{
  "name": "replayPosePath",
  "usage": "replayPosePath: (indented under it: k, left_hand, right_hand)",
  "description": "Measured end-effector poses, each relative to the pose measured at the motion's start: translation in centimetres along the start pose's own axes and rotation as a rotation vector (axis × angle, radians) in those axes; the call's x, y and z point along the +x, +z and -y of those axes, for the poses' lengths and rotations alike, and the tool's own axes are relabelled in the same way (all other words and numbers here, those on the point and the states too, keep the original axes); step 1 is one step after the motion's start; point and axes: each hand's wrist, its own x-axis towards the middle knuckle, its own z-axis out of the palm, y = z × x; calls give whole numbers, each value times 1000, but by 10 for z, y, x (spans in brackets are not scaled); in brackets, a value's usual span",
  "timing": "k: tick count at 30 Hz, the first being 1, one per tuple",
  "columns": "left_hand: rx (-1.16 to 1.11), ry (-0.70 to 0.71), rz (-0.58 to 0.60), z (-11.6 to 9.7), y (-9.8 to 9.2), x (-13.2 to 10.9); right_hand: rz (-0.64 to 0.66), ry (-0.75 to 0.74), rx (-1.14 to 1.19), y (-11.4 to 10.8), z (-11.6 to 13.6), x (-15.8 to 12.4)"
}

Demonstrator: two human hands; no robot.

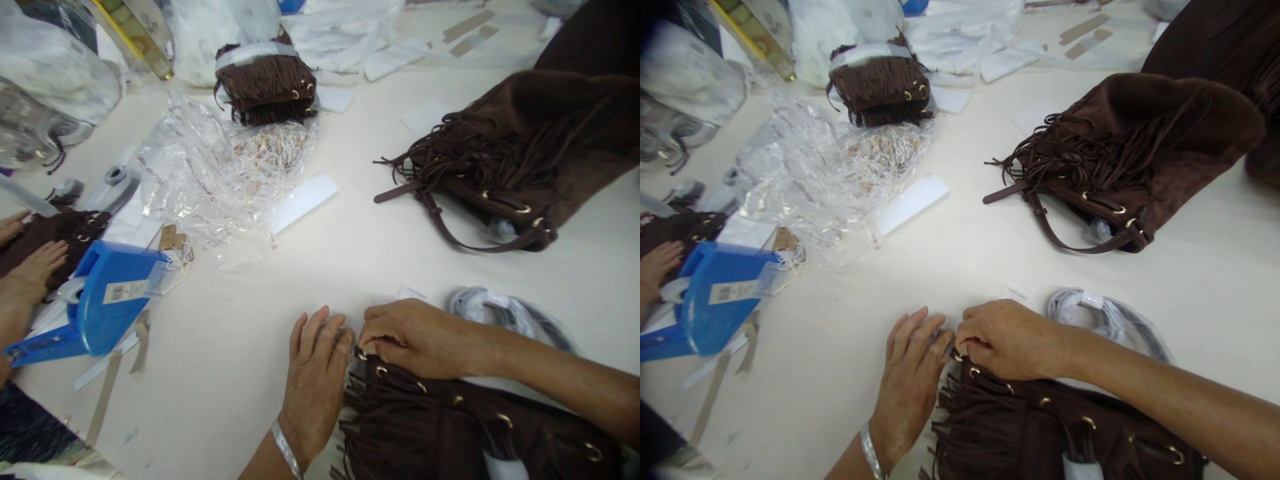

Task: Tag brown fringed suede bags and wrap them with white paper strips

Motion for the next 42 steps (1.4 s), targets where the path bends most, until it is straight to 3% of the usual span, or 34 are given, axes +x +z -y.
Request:
replayPosePath:
  k: [6,12,19,25,37,42]
  left_hand:
    - [-48,-92,-55,-8,-4,1]
    - [-74,-306,-267,-28,-3,-14]
    - [-144,-490,-114,-50,-2,-26]
    - [-189,-603,-99,-56,-3,-15]
    - [-208,-693,-133,-66,3,-11]
    - [-245,-780,-74,-70,7,-6]
  right_hand:
    - [-7,56,-151,3,16,-2]
    - [-38,102,-278,15,23,-1]
    - [-96,102,-299,25,23,-6]
    - [-174,173,-243,38,21,-11]
    - [-255,186,-174,52,19,-15]
    - [-268,174,-152,54,16,-15]
